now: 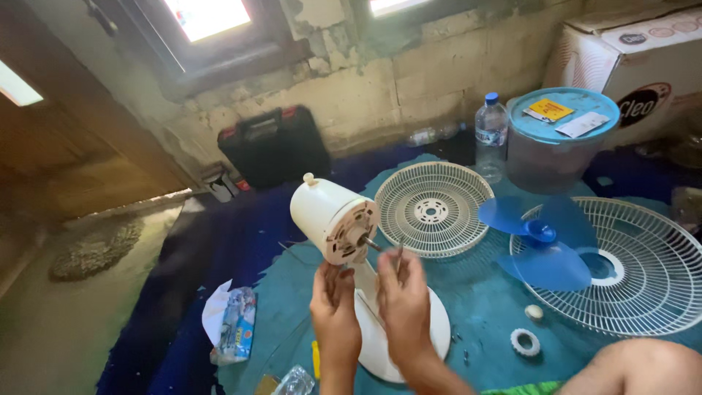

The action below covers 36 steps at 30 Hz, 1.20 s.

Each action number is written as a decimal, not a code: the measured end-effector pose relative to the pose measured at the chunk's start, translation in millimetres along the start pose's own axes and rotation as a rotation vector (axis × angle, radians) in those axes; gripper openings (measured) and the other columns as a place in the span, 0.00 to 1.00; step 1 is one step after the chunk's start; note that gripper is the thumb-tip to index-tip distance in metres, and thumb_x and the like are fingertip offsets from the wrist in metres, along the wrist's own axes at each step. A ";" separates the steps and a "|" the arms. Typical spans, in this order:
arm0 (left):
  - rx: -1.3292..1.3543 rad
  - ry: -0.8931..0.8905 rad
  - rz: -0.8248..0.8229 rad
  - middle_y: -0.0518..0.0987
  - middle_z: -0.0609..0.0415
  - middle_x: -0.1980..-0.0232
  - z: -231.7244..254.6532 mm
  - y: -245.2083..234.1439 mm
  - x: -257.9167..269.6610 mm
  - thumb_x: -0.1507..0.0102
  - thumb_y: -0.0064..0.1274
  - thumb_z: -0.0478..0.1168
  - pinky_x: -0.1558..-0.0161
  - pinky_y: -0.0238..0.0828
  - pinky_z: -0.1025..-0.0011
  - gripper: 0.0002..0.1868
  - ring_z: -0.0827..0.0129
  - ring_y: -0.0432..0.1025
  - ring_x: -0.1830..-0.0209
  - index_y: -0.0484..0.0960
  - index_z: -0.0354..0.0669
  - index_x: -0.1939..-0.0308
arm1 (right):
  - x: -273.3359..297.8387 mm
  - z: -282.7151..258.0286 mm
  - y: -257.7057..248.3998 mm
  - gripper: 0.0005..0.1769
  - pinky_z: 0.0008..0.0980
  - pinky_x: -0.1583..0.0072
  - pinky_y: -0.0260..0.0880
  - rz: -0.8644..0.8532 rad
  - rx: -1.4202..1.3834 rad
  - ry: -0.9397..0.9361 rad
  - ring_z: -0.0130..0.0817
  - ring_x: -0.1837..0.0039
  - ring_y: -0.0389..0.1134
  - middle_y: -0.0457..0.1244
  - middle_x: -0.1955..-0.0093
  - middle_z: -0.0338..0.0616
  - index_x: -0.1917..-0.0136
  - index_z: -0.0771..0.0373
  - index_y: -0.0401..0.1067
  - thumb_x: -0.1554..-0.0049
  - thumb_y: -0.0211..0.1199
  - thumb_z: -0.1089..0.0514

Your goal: The person disassembles a white pedestal fan, removes the fan blade, and uses a yellow screwdriver to adjust internal components of the motor housing. The person then reattaches the fan blade and continues to adjust the motor housing.

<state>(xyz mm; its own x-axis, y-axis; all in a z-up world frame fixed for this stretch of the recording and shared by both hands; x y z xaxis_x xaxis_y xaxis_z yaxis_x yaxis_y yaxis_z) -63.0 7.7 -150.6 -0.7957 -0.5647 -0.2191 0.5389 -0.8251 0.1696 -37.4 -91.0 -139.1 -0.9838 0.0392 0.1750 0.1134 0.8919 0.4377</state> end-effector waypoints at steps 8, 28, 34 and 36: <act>0.150 -0.094 0.100 0.85 0.45 0.51 5.4 14.3 6.8 0.34 0.49 0.30 0.44 0.70 0.71 0.15 0.67 0.77 0.48 0.74 0.30 0.44 | -30.5 -37.9 -11.0 0.22 0.18 0.51 0.64 -0.418 0.100 -0.453 0.16 0.50 0.62 0.62 0.46 0.37 0.36 0.66 0.65 0.43 0.64 0.67; 0.071 -0.054 0.162 0.85 0.53 0.55 8.6 58.7 5.9 0.36 0.53 0.34 0.50 0.74 0.74 0.13 0.72 0.78 0.55 0.83 0.31 0.50 | -58.4 -76.1 -10.6 0.10 0.23 0.54 0.72 -0.197 0.362 -0.506 0.21 0.57 0.71 0.72 0.61 0.40 0.50 0.65 0.76 0.39 0.61 0.56; 0.024 -0.034 0.158 0.85 0.51 0.58 1.6 68.3 -8.6 0.37 0.56 0.34 0.53 0.75 0.73 0.09 0.72 0.79 0.57 0.82 0.30 0.55 | -70.4 -83.1 -19.6 0.10 0.25 0.55 0.70 -0.196 0.367 -0.498 0.22 0.58 0.69 0.70 0.63 0.39 0.52 0.66 0.75 0.39 0.62 0.56; -0.096 -0.004 0.201 0.85 0.50 0.60 1.5 72.0 -6.6 0.37 0.57 0.35 0.53 0.75 0.73 0.09 0.72 0.79 0.58 0.83 0.30 0.57 | -71.3 -83.8 -22.5 0.11 0.24 0.54 0.70 -0.213 0.369 -0.478 0.21 0.57 0.70 0.70 0.63 0.38 0.52 0.66 0.75 0.38 0.61 0.55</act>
<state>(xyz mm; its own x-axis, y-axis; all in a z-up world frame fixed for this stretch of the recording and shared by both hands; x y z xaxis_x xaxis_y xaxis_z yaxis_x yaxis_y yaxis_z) -19.3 -48.0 -135.5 -0.6702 -0.7184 -0.1864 0.7109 -0.6935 0.1170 41.8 -151.6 -87.6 -0.9425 -0.0355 -0.3323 -0.0629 0.9954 0.0722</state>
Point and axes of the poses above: each hand's wrist, its own x-axis away from the middle knuckle, its own y-axis out of the palm, z = x × y, the point moved 1 cm from there along -x, towards the middle knuckle
